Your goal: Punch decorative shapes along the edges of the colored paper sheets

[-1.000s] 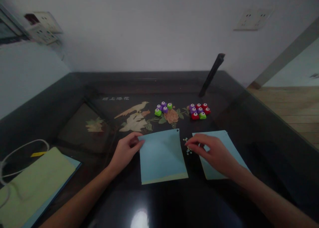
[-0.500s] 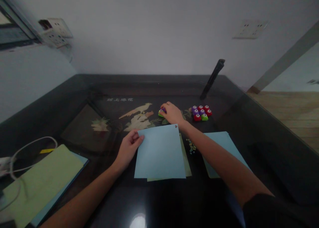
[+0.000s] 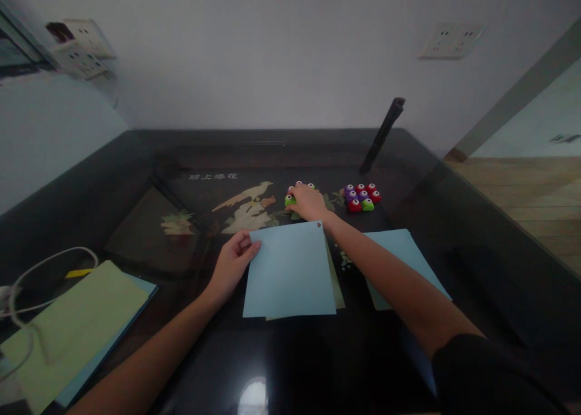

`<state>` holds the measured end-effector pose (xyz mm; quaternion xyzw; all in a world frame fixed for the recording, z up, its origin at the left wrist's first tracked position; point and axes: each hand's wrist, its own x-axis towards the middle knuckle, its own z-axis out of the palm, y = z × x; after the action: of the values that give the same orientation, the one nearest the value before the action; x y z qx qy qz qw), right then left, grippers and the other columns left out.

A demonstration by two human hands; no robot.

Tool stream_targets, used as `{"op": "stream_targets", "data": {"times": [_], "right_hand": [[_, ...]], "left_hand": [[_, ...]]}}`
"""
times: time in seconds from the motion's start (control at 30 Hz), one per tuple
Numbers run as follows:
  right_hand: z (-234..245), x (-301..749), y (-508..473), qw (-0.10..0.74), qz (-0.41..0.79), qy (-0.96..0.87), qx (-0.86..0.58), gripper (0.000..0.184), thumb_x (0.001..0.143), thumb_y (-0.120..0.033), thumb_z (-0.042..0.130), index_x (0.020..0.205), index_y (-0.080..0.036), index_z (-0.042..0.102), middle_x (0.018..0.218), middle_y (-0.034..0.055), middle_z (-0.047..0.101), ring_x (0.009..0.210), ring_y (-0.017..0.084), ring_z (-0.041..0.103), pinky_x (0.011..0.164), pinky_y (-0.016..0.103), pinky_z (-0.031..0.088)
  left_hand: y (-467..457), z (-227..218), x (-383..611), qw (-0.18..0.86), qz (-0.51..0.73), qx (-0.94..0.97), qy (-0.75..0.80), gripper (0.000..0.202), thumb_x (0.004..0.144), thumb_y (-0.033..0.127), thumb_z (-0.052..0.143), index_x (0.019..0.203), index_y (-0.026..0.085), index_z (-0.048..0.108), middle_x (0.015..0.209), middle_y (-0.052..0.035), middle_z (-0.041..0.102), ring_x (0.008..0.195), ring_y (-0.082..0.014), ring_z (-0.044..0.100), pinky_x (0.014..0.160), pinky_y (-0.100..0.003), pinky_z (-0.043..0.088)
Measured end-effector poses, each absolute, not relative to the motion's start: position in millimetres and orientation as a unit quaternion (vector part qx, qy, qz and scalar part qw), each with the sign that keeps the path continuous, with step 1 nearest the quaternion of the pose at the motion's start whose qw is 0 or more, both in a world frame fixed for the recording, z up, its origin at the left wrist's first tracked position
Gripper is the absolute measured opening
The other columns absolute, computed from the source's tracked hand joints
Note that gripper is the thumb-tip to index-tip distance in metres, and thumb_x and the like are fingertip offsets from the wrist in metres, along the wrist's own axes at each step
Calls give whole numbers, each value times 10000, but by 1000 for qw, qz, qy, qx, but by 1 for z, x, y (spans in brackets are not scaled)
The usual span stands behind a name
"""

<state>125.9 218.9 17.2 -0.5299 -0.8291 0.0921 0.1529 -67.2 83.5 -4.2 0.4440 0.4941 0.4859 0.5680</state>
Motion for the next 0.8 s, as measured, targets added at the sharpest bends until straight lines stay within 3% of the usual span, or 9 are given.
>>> {"op": "stream_targets", "data": {"times": [0.17,0.3,0.4,0.5,0.67,0.8], "right_hand": [[20,136,213,200,139,-820,-519,165,783,-185,677,938,-158,626,1110,120,599,1093,266,551,896,371,432],[26,171,188,264,227,-774,-529,221,868,-257,560,1068,-179,507,979,72,638,875,200,636,760,351,501],[31,207,153,385,527,-588,-477,276,818,-285,620,1038,-208,472,830,24,647,661,164,641,617,322,510],[34,235,112,427,640,-448,-455,438,645,-260,793,1010,-197,559,775,-7,630,599,113,598,570,262,478],[35,249,69,451,673,-357,-466,435,573,-230,847,938,-188,614,738,-24,620,570,67,548,523,202,433],[37,249,61,414,677,-387,-471,417,661,-291,797,982,-225,539,757,-9,646,488,73,526,431,202,373]], "left_hand": [[84,-8,-71,572,491,436,492,311,723,372,756,903,167,609,791,-13,725,577,-130,639,540,-212,502],[82,-6,-70,580,496,408,502,320,699,358,776,912,147,662,797,-34,735,597,-142,654,564,-222,511],[78,-1,-66,596,498,378,504,321,687,329,789,923,144,674,773,-28,735,584,-140,656,558,-218,508],[73,6,-58,625,485,355,498,330,692,333,785,934,142,668,743,-24,731,552,-132,645,532,-212,501],[68,12,-38,652,439,367,496,316,715,350,764,934,153,648,716,-11,722,547,-129,633,519,-210,498],[67,10,-29,631,435,392,509,286,708,365,762,872,167,637,690,11,707,529,-120,613,509,-204,489]]}}
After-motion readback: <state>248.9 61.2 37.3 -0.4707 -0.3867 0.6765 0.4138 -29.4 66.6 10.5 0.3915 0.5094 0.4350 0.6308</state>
